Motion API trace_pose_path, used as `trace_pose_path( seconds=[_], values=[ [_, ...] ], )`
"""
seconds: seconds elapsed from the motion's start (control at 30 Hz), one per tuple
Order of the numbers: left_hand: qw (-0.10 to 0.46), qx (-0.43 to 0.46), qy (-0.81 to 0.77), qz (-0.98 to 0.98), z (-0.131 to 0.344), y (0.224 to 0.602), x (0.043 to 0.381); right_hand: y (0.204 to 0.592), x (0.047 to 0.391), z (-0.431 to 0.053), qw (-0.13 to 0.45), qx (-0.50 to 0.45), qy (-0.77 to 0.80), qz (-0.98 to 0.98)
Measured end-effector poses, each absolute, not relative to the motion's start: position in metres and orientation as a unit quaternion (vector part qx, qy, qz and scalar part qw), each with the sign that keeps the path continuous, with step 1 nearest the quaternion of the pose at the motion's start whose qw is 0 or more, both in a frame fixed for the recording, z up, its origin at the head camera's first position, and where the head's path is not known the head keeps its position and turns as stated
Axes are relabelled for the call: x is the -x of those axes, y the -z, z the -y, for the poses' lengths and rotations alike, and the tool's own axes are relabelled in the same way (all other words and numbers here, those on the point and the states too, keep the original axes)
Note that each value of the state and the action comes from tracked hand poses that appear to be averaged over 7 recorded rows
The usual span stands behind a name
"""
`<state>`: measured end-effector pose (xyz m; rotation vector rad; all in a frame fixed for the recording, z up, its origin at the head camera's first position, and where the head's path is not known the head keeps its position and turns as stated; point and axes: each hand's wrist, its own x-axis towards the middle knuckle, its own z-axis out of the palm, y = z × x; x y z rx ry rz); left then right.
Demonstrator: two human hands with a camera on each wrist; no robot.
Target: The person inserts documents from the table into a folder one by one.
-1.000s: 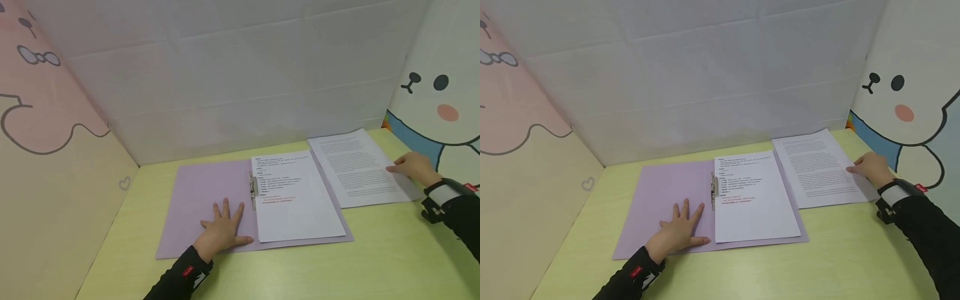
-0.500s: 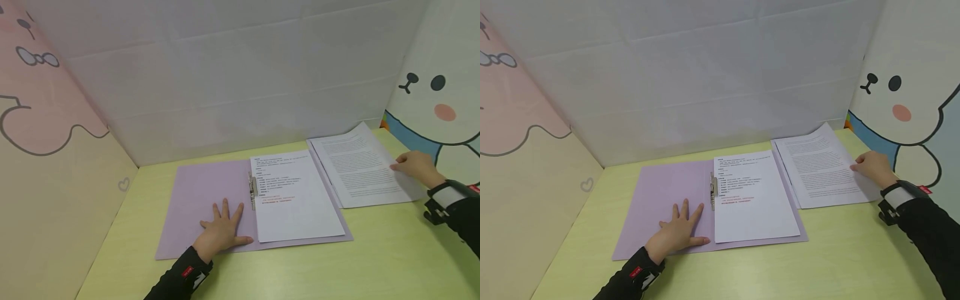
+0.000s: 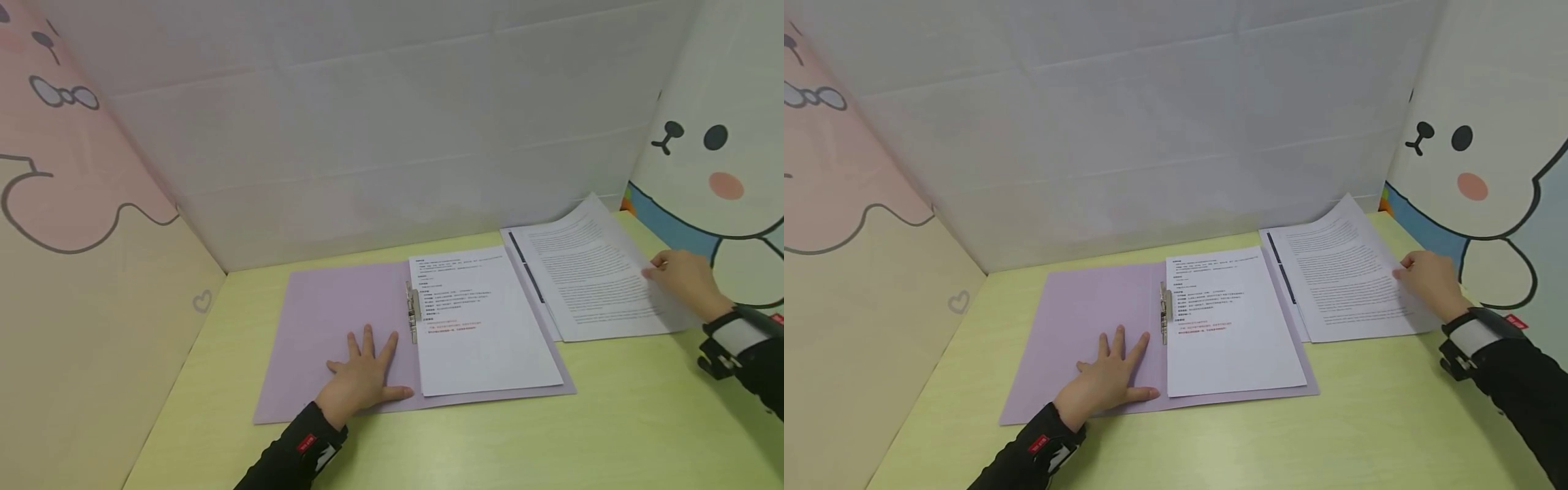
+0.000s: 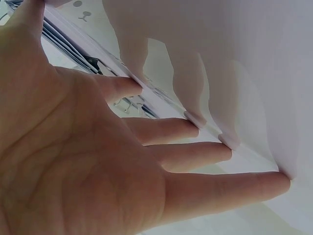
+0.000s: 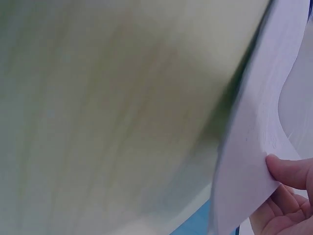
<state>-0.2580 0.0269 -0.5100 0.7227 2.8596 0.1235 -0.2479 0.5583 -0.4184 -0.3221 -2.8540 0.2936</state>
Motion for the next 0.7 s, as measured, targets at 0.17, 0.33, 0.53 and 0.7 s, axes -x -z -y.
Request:
trace_pose_path(
  seconds=[0.17,0.33,0.53,0.7],
  values=[
    [0.096,-0.246,-0.046,-0.964,-0.027,0.509,0.258,0.422,0.245,-0.554,0.157,0.116,-0.101,0.976],
    [0.098,-0.244,-0.047,-0.964,-0.028,0.508,0.258,0.423,0.244,-0.551,0.197,0.111,-0.097,0.969],
    [0.099,-0.241,-0.044,-0.964,-0.028,0.507,0.258,0.422,0.242,-0.545,0.230,0.118,-0.110,0.960],
    [0.102,-0.238,-0.046,-0.965,-0.028,0.506,0.258,0.424,0.241,-0.542,0.255,0.127,-0.128,0.950]
  ],
)
